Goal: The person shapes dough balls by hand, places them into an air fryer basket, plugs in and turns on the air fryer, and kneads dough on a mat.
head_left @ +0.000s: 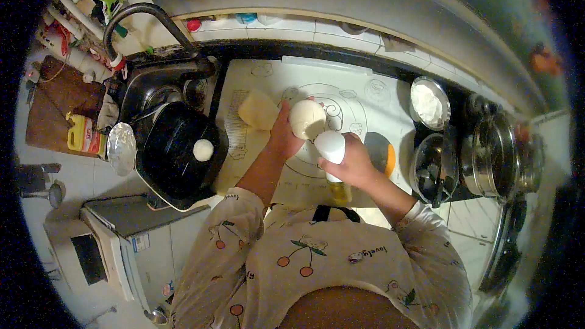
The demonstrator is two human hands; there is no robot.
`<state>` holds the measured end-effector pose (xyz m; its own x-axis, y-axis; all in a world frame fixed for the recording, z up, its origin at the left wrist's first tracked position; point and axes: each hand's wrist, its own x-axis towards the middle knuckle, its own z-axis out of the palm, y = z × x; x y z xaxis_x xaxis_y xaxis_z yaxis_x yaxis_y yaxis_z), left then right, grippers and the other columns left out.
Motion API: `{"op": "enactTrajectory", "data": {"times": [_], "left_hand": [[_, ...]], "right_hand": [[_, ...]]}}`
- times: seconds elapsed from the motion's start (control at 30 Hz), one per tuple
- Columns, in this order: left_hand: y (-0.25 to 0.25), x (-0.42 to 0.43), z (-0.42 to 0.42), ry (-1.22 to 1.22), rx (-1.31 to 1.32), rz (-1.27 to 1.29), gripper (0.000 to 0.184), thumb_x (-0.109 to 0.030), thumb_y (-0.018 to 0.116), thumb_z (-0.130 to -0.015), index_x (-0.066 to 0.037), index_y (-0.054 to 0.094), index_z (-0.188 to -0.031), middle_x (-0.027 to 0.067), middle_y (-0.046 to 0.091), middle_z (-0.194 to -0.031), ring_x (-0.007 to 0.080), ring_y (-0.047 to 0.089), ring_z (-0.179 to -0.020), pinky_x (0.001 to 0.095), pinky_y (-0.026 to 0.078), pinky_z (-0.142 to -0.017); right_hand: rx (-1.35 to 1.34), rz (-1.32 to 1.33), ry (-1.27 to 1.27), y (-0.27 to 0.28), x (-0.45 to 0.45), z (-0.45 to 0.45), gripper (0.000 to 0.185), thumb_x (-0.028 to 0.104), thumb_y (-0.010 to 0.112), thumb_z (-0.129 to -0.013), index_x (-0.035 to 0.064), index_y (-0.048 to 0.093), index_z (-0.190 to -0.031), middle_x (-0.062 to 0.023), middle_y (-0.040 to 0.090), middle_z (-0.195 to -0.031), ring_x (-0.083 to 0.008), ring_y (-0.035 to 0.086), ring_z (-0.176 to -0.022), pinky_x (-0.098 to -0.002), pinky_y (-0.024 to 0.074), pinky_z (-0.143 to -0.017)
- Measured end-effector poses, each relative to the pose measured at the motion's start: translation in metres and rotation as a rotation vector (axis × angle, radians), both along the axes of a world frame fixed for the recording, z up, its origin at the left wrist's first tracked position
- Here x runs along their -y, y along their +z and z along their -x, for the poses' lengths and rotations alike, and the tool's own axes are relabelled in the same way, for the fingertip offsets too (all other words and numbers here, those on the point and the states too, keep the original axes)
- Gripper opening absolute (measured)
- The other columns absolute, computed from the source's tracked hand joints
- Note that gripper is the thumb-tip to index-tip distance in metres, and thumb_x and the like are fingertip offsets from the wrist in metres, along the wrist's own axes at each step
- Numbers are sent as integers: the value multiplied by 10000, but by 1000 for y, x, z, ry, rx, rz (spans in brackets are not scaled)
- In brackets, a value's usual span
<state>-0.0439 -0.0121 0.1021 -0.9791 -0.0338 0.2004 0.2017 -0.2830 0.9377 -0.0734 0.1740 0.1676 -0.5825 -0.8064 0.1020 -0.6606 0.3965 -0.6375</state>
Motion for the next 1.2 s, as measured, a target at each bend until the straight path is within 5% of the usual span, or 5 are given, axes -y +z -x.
{"op": "enactTrajectory", "data": {"times": [0.47,0.6,1.0,1.1,1.2], "left_hand": [[2,-7,-4,-6,44,162,661,-534,139,-931,-40,354,-1312,172,448,-1297,299,399,-1225,398,268,-1058],[1,-5,1,-189,244,-928,680,-547,161,-922,-18,356,-1302,202,452,-1285,313,413,-1217,406,285,-1050],[33,-20,-12,-192,327,-1156,743,-597,178,-896,-6,304,-1329,249,365,-1339,364,343,-1261,439,243,-1068],[26,-22,-11,-132,343,-1099,809,-663,286,-835,-27,331,-1332,256,352,-1347,368,348,-1259,461,218,-1075],[26,-16,-13,-231,241,-1135,720,-579,157,-906,-19,318,-1330,199,352,-1370,314,332,-1279,413,229,-1073]], "right_hand": [[-150,106,-82,-15,-4,6,321,319,661,-646,94,618,-870,-112,622,-808,-309,589,-793,-444,393,-898],[-125,371,-297,-33,-13,17,341,318,671,-638,88,625,-886,-122,618,-824,-312,575,-825,-433,409,-856],[158,533,-462,-39,-25,38,596,235,725,-653,-14,481,-1137,-167,545,-1107,-293,517,-1042,-397,376,-937],[-114,652,-602,-30,-20,22,684,245,704,-685,-23,416,-1244,-203,511,-1194,-329,464,-1135,-394,315,-999],[-287,726,-675,-27,-31,-14,687,267,649,-742,-29,373,-1297,-251,415,-1293,-372,353,-1241,-403,232,-1053]]}}
